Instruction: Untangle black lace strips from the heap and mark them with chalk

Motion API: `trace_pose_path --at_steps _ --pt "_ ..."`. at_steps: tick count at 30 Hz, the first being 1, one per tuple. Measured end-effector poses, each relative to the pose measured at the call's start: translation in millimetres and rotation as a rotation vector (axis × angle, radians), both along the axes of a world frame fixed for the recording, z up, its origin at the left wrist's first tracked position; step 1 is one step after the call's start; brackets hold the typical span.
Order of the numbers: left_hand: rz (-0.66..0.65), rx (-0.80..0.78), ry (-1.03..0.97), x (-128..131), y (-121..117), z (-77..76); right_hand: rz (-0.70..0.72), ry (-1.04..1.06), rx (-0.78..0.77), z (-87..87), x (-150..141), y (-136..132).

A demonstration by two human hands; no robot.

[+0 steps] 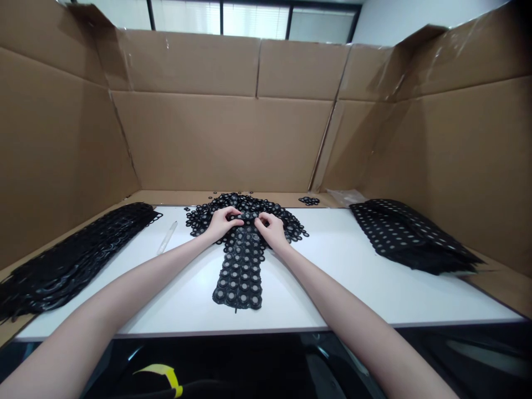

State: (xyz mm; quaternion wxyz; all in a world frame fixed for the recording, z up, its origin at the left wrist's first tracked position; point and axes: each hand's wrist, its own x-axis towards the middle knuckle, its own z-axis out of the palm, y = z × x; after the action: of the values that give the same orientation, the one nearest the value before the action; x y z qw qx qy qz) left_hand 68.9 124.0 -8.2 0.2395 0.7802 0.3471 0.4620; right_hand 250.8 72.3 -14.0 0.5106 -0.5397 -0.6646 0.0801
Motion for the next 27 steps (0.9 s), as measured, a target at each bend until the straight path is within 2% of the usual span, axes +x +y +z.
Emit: trace_pose_path --at_steps 17,27 --pt "0.043 0.094 0.087 1.8 0.0 -2.6 0.008 -0.021 -0.011 2.2 -1.4 -3.3" --pt "0.0 0.049 0.041 -1.6 1.8 -3.0 -0.02 -0.006 -0.025 2.2 2.9 -0.8"
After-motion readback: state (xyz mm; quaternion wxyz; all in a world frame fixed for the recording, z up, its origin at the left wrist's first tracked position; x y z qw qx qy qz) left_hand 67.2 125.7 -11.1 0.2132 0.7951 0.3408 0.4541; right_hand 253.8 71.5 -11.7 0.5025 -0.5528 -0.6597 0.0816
